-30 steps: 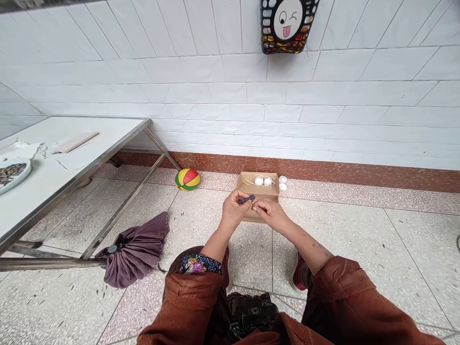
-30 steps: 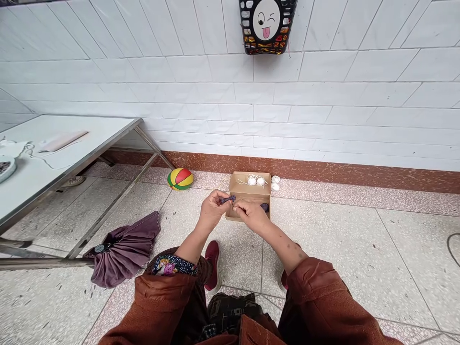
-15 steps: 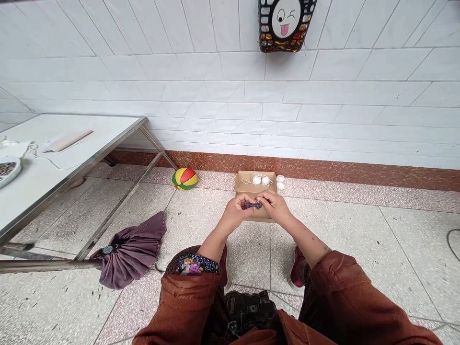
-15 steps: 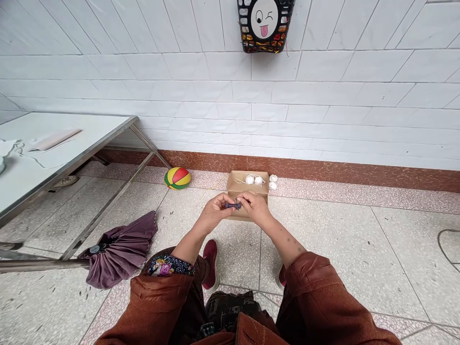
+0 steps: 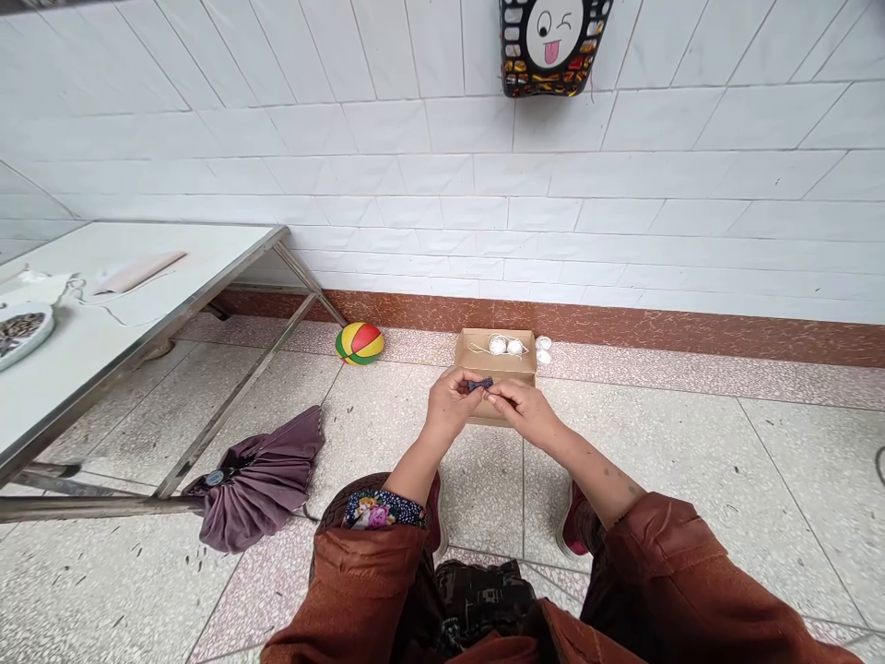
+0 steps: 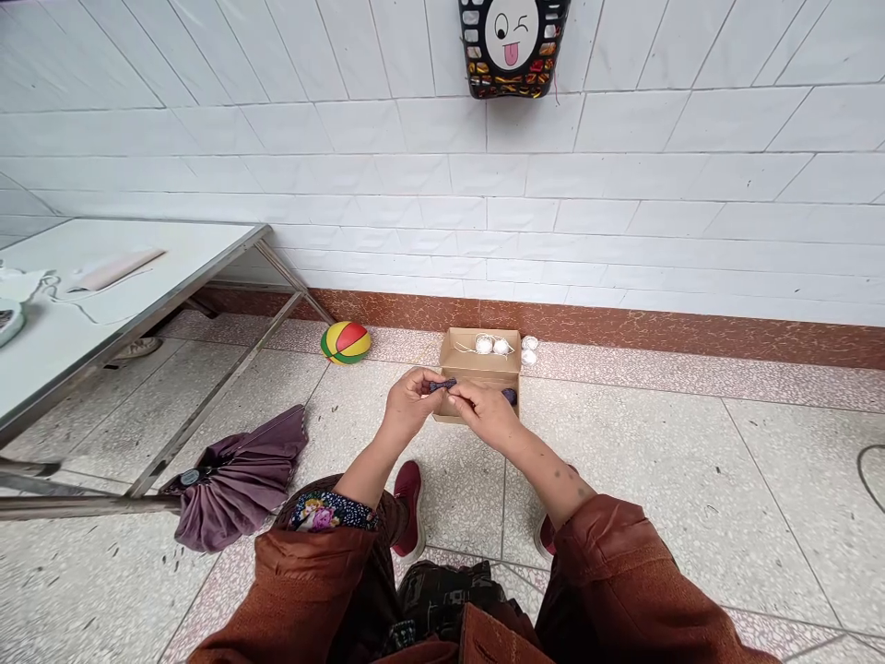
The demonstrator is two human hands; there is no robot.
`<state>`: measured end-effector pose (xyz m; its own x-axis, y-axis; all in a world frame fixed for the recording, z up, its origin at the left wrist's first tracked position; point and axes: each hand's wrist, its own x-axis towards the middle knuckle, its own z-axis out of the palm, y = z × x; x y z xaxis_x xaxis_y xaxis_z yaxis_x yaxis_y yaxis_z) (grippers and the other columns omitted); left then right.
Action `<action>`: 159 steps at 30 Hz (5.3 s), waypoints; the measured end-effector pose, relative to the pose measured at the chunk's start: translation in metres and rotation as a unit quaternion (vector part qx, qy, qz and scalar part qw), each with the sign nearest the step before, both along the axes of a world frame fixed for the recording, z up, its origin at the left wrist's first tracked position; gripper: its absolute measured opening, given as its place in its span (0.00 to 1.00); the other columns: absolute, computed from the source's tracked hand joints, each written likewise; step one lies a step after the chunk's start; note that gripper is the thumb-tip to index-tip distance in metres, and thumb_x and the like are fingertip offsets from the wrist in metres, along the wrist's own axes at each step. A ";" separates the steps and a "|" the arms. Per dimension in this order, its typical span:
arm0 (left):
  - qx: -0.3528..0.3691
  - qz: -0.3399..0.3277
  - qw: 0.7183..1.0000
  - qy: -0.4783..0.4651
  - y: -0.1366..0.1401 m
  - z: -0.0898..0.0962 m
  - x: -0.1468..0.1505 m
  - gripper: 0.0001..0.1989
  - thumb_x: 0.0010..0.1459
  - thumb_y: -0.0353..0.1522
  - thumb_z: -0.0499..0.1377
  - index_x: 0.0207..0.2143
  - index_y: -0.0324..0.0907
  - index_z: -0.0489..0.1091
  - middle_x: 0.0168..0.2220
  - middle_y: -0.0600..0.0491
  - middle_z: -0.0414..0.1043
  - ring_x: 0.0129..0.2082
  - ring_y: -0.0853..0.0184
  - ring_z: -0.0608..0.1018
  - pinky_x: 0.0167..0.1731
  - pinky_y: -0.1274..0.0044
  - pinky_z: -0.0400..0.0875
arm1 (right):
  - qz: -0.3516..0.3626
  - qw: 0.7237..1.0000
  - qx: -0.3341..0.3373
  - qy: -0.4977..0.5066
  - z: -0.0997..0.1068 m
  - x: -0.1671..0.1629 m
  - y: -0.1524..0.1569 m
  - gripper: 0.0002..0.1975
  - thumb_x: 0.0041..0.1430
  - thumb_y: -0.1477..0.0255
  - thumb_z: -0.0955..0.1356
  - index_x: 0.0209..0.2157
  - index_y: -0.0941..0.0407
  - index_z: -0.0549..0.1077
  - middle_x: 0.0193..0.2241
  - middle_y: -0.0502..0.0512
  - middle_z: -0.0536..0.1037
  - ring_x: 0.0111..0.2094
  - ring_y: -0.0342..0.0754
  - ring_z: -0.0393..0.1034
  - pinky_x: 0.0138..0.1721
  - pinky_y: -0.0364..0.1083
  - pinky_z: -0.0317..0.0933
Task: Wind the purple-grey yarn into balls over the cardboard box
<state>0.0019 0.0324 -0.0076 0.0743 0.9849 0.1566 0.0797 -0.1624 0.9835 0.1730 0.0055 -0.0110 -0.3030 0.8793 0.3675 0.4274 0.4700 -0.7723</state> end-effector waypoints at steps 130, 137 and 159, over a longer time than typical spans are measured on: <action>-0.109 -0.141 0.977 -0.119 -0.013 0.011 0.017 0.15 0.45 0.29 0.67 0.37 0.42 0.69 0.30 0.57 0.70 0.30 0.73 0.72 0.33 0.79 0.66 | -0.074 0.994 -0.063 0.047 -0.016 0.022 0.028 0.08 0.63 0.71 0.65 0.30 0.55 0.74 0.27 0.49 0.76 0.31 0.46 0.71 0.35 0.44 0.62; -0.083 -0.024 0.990 -0.115 -0.002 0.001 0.013 0.14 0.44 0.27 0.65 0.36 0.40 0.69 0.29 0.57 0.70 0.28 0.74 0.71 0.31 0.80 0.66 | 0.039 0.999 -0.036 -0.009 -0.023 -0.003 0.010 0.10 0.65 0.73 0.64 0.29 0.56 0.73 0.29 0.51 0.77 0.32 0.46 0.70 0.36 0.43 0.62; -0.206 -0.097 0.935 -0.274 -0.007 0.003 0.012 0.15 0.43 0.30 0.71 0.36 0.39 0.79 0.40 0.49 0.79 0.37 0.69 0.78 0.43 0.75 0.70 | -0.062 0.993 -0.087 0.042 -0.030 0.006 0.018 0.10 0.65 0.72 0.64 0.31 0.55 0.74 0.26 0.50 0.76 0.28 0.45 0.70 0.31 0.42 0.61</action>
